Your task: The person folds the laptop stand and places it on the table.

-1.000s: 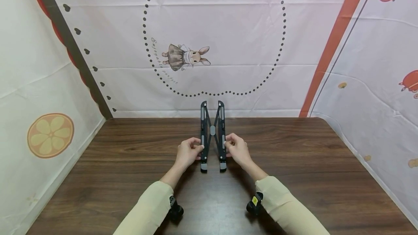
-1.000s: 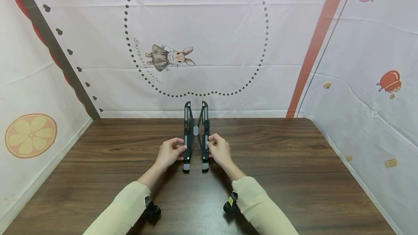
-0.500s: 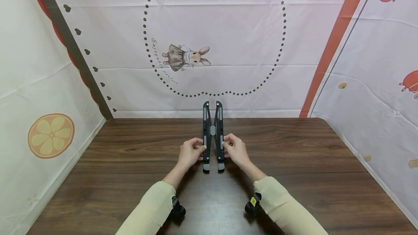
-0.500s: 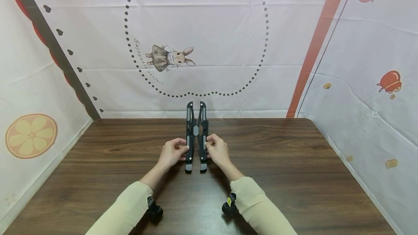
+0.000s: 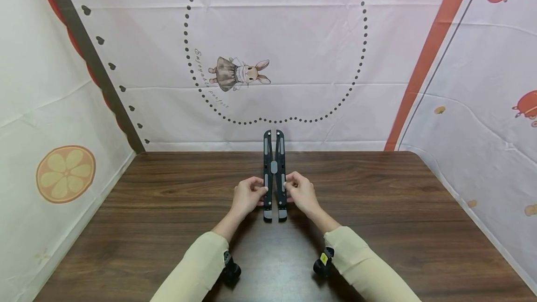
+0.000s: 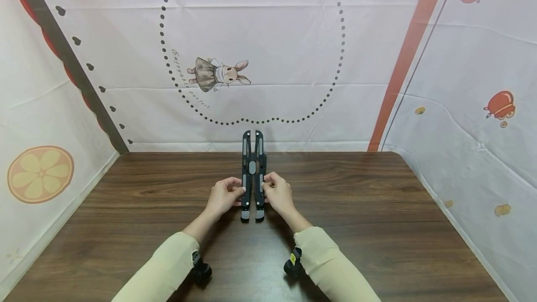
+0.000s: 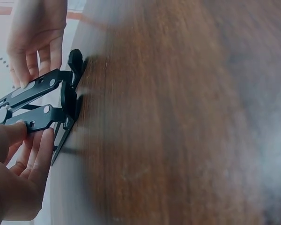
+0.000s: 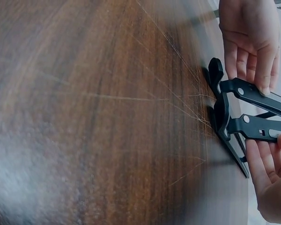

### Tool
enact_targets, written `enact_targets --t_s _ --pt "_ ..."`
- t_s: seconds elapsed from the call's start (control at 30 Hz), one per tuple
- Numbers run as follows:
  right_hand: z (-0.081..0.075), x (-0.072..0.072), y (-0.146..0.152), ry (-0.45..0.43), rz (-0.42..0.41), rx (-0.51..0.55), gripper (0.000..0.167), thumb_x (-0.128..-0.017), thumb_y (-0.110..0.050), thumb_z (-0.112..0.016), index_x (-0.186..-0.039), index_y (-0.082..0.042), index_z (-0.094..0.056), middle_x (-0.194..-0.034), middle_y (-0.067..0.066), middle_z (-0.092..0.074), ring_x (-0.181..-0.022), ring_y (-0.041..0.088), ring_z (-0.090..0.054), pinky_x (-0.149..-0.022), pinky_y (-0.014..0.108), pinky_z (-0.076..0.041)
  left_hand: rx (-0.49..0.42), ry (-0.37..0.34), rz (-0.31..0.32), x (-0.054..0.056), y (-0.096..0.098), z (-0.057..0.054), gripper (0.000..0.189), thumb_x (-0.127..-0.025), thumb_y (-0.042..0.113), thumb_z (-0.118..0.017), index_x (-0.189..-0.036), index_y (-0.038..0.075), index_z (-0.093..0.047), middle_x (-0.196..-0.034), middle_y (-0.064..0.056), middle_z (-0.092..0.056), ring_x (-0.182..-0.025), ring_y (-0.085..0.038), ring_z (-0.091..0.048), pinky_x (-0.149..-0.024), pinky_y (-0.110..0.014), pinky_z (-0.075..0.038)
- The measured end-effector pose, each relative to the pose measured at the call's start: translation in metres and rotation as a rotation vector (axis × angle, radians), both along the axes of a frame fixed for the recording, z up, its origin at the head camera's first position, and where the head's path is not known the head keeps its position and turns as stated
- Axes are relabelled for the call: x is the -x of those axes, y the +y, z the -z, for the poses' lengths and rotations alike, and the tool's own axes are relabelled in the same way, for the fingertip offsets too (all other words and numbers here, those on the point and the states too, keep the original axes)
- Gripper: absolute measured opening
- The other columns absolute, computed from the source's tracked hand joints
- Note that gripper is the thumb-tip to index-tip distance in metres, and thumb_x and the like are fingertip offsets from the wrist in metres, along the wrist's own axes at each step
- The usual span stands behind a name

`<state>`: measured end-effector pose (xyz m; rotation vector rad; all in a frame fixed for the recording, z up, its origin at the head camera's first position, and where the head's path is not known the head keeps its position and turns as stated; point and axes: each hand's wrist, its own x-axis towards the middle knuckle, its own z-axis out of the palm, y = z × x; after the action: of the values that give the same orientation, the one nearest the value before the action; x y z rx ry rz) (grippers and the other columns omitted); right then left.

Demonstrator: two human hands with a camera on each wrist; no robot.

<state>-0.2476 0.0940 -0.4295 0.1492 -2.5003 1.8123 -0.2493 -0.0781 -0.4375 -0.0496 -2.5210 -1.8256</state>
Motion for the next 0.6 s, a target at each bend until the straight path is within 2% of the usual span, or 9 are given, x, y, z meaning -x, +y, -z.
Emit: enact_targets --t_s 0.6 --pt "0.000 0.000 -0.002 -0.010 0.002 0.002 0.012 -0.091 -0.006 -0.053 -0.100 -0.006 -0.061 -0.084 0.012 -0.059 -0.069 0.019 -0.064 -0.062 0.036 -0.056 -0.031 -0.007 0.020 0.000 0.012 -0.001 0.018 -0.084 0.004 -0.064 -0.101 0.000 -0.064 -0.075 -0.013 -0.067 -0.058 -0.015 -0.065 -0.054 -0.032 -0.055"
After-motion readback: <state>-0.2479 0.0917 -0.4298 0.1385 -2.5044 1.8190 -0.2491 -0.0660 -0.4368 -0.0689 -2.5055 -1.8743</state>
